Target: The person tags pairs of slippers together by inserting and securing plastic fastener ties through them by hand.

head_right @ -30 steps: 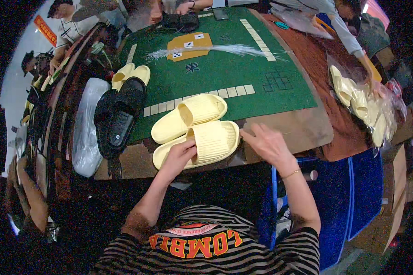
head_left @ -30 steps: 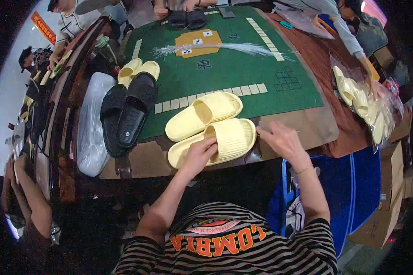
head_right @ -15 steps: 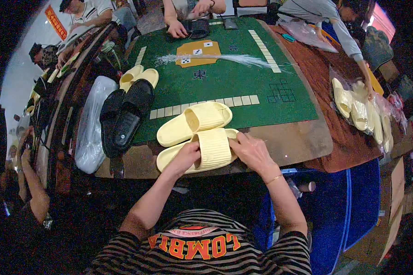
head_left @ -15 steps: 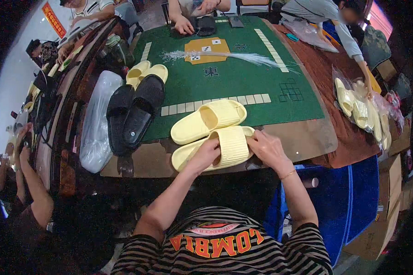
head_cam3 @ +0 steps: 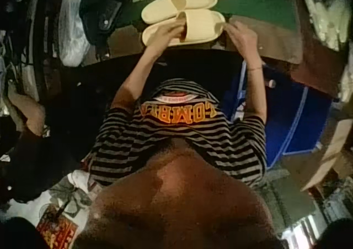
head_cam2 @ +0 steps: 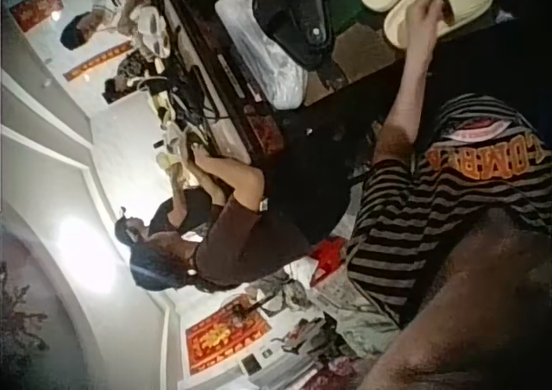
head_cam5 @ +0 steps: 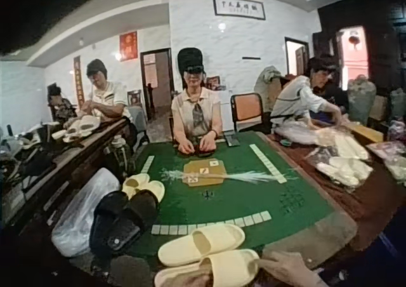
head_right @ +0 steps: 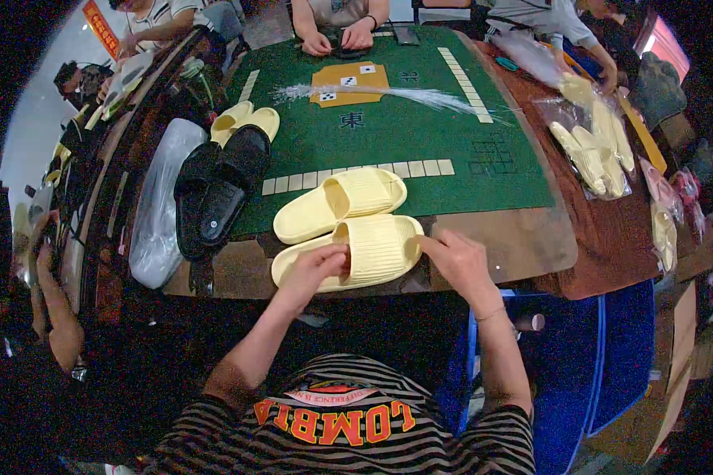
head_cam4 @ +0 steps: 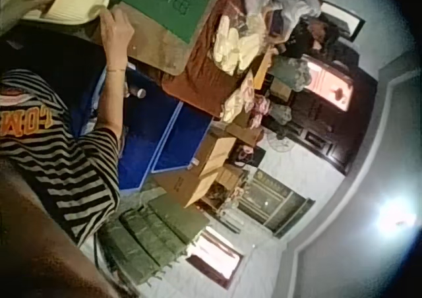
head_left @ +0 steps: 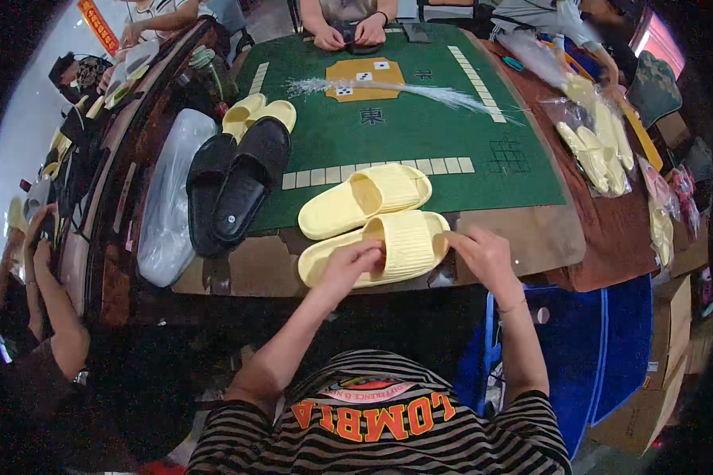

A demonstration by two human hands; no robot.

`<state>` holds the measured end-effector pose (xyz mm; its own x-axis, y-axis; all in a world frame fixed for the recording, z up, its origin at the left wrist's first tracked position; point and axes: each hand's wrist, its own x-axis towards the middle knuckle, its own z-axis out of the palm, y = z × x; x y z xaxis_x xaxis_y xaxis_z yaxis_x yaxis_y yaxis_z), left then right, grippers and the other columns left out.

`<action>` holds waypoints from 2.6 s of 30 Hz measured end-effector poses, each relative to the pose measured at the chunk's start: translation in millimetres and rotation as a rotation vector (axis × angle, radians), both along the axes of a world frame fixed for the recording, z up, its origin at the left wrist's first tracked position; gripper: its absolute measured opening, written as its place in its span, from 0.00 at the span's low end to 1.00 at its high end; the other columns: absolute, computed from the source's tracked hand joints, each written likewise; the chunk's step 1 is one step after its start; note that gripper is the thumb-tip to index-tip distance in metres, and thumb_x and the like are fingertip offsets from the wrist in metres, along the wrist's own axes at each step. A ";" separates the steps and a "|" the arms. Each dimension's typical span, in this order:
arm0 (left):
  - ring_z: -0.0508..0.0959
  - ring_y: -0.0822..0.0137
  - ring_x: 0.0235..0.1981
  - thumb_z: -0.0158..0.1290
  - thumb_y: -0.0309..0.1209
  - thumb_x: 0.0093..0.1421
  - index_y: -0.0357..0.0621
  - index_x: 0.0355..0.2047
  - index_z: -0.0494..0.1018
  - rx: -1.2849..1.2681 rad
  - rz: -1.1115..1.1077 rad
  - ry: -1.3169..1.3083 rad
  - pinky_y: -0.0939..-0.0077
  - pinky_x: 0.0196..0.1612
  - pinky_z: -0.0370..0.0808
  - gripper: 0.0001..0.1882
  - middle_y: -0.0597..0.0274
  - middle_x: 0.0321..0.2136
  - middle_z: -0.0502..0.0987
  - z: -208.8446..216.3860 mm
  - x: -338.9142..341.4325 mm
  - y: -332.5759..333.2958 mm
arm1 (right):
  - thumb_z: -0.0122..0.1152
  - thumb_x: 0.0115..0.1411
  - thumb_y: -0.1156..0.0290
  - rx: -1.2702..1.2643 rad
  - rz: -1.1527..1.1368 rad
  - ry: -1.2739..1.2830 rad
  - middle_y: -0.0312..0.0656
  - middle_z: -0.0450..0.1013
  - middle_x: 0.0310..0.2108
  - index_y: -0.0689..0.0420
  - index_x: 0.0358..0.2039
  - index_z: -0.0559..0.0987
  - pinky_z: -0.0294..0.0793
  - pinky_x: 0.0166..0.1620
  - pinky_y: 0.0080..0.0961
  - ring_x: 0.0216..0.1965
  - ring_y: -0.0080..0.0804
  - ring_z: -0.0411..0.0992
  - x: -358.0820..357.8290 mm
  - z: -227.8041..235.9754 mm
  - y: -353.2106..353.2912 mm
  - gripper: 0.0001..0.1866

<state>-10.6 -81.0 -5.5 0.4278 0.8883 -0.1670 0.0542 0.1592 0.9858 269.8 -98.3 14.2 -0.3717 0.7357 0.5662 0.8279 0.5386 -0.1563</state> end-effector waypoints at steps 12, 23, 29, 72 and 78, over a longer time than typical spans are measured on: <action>0.73 0.75 0.40 0.44 0.28 0.64 0.32 0.49 0.70 -0.195 -0.058 -0.050 0.81 0.45 0.69 0.16 0.63 0.41 0.76 3.1 18.6 6.9 | 0.60 0.50 0.75 -0.108 0.035 0.087 0.38 0.65 0.23 0.49 0.36 0.80 0.70 0.26 0.30 0.24 0.35 0.70 -21.7 -11.5 9.2 0.11; 0.73 0.63 0.52 0.46 0.28 0.65 0.26 0.54 0.65 0.057 0.372 -0.228 0.73 0.57 0.67 0.20 0.49 0.51 0.72 36.1 -56.8 0.8 | 0.63 0.53 0.77 -0.255 -0.039 0.439 0.38 0.72 0.20 0.61 0.30 0.81 0.63 0.24 0.20 0.21 0.24 0.68 48.5 12.3 -11.5 0.04; 0.74 0.59 0.50 0.45 0.26 0.65 0.26 0.51 0.66 0.047 0.511 -0.453 0.70 0.56 0.70 0.17 0.49 0.45 0.73 29.3 -37.1 8.4 | 0.58 0.61 0.71 -0.470 -0.143 1.307 0.33 0.72 0.23 0.61 0.31 0.79 0.63 0.26 0.14 0.22 0.16 0.66 49.0 -10.5 -8.8 0.07; 0.64 0.49 0.54 0.44 0.21 0.54 0.37 0.41 0.74 0.971 -0.286 0.648 0.57 0.59 0.56 0.15 0.46 0.47 0.71 -16.0 17.6 118.4 | 0.60 0.58 0.68 -0.720 0.007 1.219 0.31 0.76 0.26 0.58 0.37 0.82 0.68 0.25 0.13 0.25 0.15 0.69 -31.6 -34.6 97.3 0.10; 0.62 0.49 0.56 0.45 0.21 0.52 0.39 0.40 0.74 1.030 -0.291 0.607 0.58 0.61 0.53 0.15 0.48 0.49 0.69 -19.8 15.5 119.8 | 0.59 0.59 0.69 -0.747 0.093 1.202 0.31 0.78 0.33 0.57 0.39 0.83 0.68 0.26 0.11 0.25 0.12 0.68 -33.5 -25.9 94.8 0.10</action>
